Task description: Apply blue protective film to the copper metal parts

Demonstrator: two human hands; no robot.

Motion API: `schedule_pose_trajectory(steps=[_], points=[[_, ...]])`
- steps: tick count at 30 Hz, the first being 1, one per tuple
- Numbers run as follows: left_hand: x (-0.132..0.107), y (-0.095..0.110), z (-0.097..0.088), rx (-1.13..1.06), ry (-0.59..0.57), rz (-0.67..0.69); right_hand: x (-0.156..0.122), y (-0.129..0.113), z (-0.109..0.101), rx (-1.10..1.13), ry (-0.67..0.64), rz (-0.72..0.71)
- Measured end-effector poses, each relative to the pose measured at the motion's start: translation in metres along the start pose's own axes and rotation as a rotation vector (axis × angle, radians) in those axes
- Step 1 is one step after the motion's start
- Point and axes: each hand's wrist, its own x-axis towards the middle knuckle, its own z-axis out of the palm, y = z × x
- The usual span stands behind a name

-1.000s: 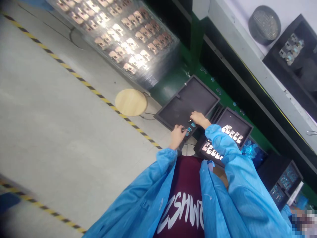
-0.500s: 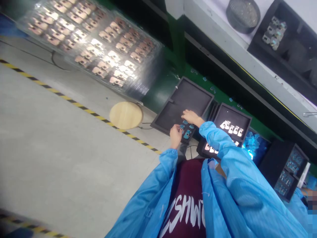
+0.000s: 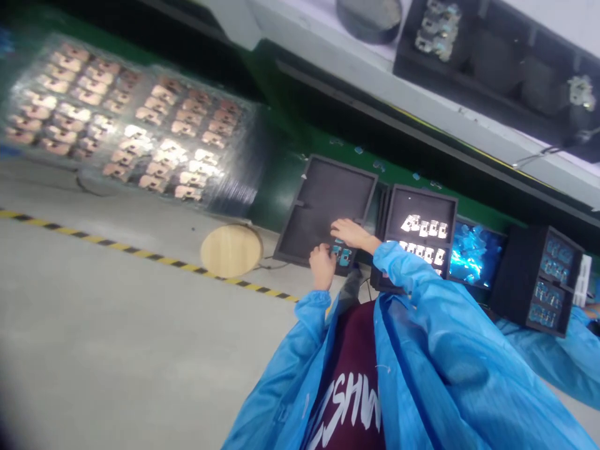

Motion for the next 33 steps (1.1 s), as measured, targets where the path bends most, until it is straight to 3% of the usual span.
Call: schedule_pose_trajectory(steps=[4,6,8,11,13,16,18,21,24,28,33], points=[[0.004,0.037,-0.015,0.002,0.063,0.157,-0.077,-0.012,-0.019,0.059,0.271,0.153],[0.006,0.076,-0.013,-0.012,0.069,0.303,-0.129,-0.014,-0.027,0.078,0.445,0.272],[0.009,0.127,-0.003,-0.02,0.034,0.495,-0.182,-0.013,-0.033,0.092,0.616,0.399],[0.015,0.218,0.028,0.009,-0.08,0.77,-0.256,-0.013,-0.037,0.107,0.838,0.571],[0.025,0.28,0.055,0.053,-0.154,0.874,-0.298,-0.016,-0.036,0.112,0.954,0.661],[0.049,0.36,0.097,0.134,-0.216,0.916,-0.35,-0.024,-0.026,0.183,1.085,0.763],[0.068,0.398,0.12,0.19,-0.228,0.877,-0.379,-0.025,-0.012,0.258,1.145,0.81],[0.098,0.427,0.146,0.252,-0.248,0.773,-0.413,-0.016,0.014,0.321,1.229,0.909],[0.124,0.432,0.164,0.282,-0.295,0.71,-0.426,0.001,0.041,0.386,1.226,0.954],[0.159,0.442,0.188,0.322,-0.329,0.709,-0.408,0.016,0.06,0.521,1.123,0.807],[0.204,0.469,0.229,0.396,-0.365,0.765,-0.395,0.02,0.064,0.702,1.151,0.751]])
